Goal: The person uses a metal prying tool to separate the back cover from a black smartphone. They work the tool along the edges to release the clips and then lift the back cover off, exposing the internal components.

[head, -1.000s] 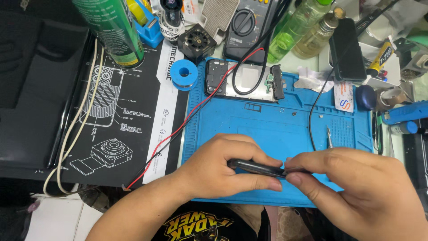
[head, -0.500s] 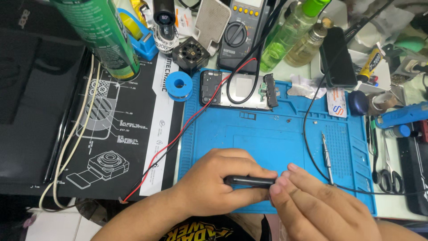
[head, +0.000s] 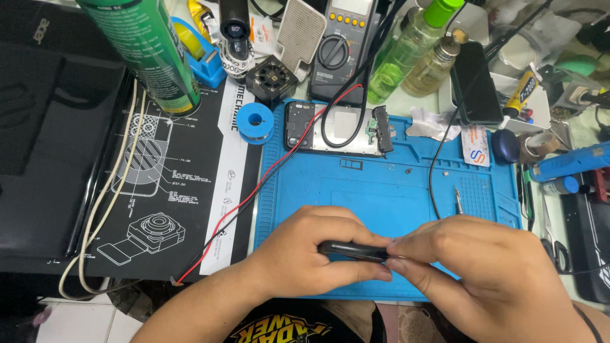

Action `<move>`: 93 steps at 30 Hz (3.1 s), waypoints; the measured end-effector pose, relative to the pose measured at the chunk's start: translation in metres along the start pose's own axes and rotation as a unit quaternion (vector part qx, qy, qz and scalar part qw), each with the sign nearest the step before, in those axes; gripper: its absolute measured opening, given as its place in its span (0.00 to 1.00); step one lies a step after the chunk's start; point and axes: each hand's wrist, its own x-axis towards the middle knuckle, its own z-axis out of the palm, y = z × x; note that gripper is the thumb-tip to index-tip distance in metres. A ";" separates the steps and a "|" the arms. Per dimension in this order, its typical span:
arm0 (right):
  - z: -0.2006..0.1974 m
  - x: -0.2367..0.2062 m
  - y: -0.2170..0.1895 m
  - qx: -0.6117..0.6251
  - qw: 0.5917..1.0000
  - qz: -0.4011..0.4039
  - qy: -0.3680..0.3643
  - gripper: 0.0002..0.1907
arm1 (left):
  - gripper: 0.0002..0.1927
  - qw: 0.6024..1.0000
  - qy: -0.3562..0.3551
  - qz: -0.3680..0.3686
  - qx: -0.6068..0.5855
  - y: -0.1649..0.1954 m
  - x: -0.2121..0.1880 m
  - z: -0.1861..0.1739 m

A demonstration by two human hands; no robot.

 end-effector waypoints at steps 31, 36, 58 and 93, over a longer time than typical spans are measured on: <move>0.016 0.016 -0.030 -0.207 0.948 -0.211 0.117 0.13 | 0.13 1.000 0.016 0.007 0.020 -0.005 0.003 0.007; 0.028 0.022 -0.024 -0.329 0.854 -0.367 0.167 0.13 | 0.13 0.999 0.037 -0.001 0.025 -0.005 0.002 0.008; 0.005 0.041 -0.042 -0.103 0.984 -0.143 0.008 0.10 | 0.11 0.998 0.046 0.006 0.033 -0.007 -0.003 0.006; 0.022 0.020 -0.038 -0.309 0.895 -0.283 0.151 0.15 | 0.12 0.997 0.048 0.013 0.066 -0.005 0.005 0.017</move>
